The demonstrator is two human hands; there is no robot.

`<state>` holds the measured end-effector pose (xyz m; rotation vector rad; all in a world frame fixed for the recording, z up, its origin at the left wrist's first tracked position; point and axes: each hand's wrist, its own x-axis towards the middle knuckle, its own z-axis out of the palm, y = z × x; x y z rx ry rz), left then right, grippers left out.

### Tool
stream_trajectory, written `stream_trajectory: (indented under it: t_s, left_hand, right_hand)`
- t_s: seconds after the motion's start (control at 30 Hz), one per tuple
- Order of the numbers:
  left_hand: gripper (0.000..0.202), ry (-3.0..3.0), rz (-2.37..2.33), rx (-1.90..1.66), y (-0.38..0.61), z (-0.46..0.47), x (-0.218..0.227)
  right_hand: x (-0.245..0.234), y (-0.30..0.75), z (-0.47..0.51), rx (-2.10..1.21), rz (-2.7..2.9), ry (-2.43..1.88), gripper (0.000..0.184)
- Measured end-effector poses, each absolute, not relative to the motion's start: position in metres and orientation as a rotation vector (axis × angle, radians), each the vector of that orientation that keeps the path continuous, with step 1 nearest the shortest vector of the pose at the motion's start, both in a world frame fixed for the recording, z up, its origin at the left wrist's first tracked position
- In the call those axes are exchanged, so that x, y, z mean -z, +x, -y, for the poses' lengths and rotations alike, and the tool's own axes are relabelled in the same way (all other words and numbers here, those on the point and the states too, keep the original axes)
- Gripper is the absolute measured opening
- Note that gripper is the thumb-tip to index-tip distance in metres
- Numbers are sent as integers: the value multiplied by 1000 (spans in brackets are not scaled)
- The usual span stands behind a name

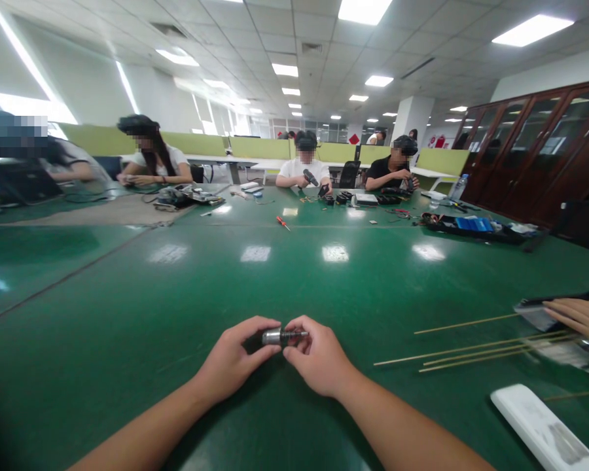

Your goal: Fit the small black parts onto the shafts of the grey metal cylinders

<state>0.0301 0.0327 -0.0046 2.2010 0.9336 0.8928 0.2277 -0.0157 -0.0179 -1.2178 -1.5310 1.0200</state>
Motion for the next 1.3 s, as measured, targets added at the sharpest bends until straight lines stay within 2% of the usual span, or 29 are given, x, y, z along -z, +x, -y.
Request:
stream_trajectory:
  t_s: [0.47, 0.63, 0.87, 1.3]
  left_hand:
    - [23, 2214, -931, -892, 30, -30, 0]
    - [25, 2219, -933, -893, 30, -31, 1]
    - [23, 2225, -942, -886, 31, -30, 1]
    - [23, 2229, -958, -863, 31, -29, 0]
  right_hand:
    - [19, 226, 17, -995, 1536, -1238, 17]
    - [18, 227, 18, -1006, 1503, -1233, 38]
    - [19, 228, 16, -1022, 1541, -1199, 12]
    - [17, 230, 15, -951, 1579, -1241, 9]
